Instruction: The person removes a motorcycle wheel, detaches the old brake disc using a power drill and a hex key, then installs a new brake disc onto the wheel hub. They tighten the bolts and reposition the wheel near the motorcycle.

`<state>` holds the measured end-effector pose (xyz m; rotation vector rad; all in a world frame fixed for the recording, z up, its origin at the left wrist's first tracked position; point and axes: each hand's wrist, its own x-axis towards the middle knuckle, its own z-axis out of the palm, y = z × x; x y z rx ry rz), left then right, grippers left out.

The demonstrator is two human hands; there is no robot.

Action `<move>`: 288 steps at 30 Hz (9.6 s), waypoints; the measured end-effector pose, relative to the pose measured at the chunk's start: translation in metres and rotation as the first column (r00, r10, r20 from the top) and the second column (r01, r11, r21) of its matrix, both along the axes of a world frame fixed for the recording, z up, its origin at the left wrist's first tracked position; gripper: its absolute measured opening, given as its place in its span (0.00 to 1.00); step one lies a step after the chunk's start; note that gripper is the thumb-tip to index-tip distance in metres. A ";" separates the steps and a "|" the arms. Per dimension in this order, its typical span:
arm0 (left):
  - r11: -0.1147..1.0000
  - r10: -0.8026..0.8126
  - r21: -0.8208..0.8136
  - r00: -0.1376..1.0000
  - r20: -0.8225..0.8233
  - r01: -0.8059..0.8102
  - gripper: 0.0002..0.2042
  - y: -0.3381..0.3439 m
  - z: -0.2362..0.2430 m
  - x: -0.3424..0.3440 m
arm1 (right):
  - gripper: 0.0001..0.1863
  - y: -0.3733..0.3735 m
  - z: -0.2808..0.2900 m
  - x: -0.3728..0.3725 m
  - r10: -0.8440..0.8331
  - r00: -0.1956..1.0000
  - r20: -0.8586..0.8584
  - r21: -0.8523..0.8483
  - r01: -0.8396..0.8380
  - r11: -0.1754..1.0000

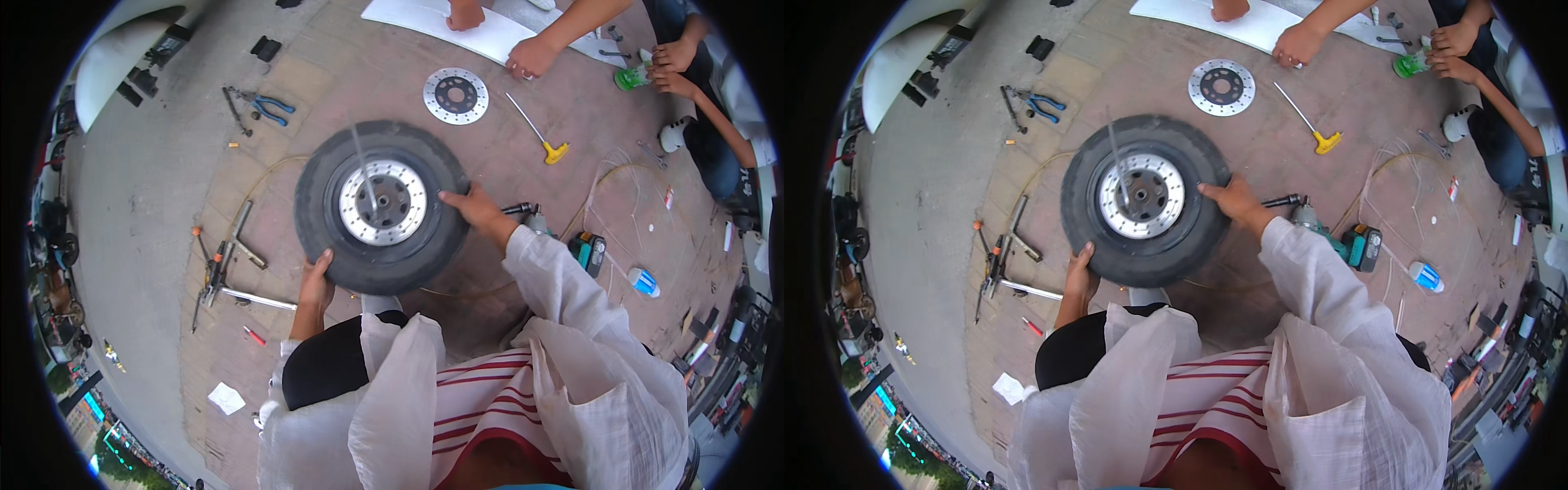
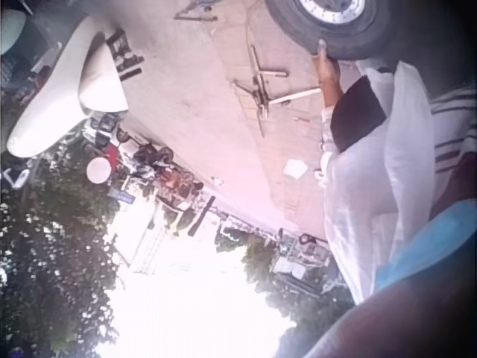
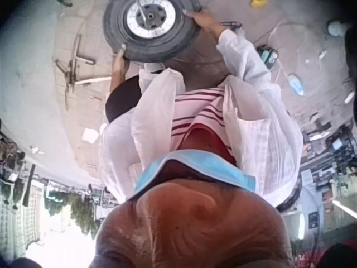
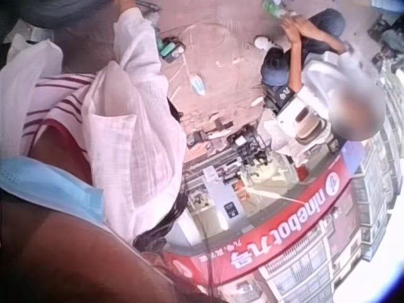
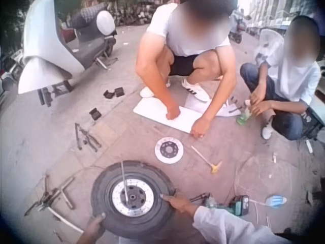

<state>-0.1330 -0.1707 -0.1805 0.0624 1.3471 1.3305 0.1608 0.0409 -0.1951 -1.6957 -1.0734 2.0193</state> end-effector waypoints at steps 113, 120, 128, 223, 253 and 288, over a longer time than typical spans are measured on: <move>0.823 -0.563 -0.435 0.617 -0.550 0.365 0.44 0.131 -0.057 -0.011 | 0.21 -0.012 0.064 -0.044 0.605 0.450 0.657 0.218 -0.882 0.418; 0.863 -0.505 -0.339 0.674 -0.539 0.376 0.43 0.130 -0.054 -0.021 | 0.27 0.093 0.108 -0.048 0.564 -0.273 0.779 -0.362 -0.931 0.049; 0.835 -0.550 -0.378 0.636 -0.541 0.400 0.43 0.128 -0.054 -0.025 | 0.29 0.111 0.077 -0.168 0.367 0.490 0.791 0.418 -0.870 0.260; 0.912 -0.366 0.360 0.789 0.494 0.198 0.20 0.043 0.010 -0.044 | 0.24 -0.012 0.079 -0.123 -0.357 0.863 -0.358 -0.394 0.207 0.895; 0.795 -0.578 -0.425 0.327 -0.747 0.433 0.11 0.093 0.001 0.022 | 0.13 0.018 0.051 -0.030 0.551 0.319 0.771 0.288 -0.947 0.145; 0.899 -0.318 -0.109 0.458 -0.830 0.425 0.13 0.115 0.008 -0.001 | 0.33 0.045 0.115 0.005 0.593 0.302 0.746 0.115 -0.937 0.331</move>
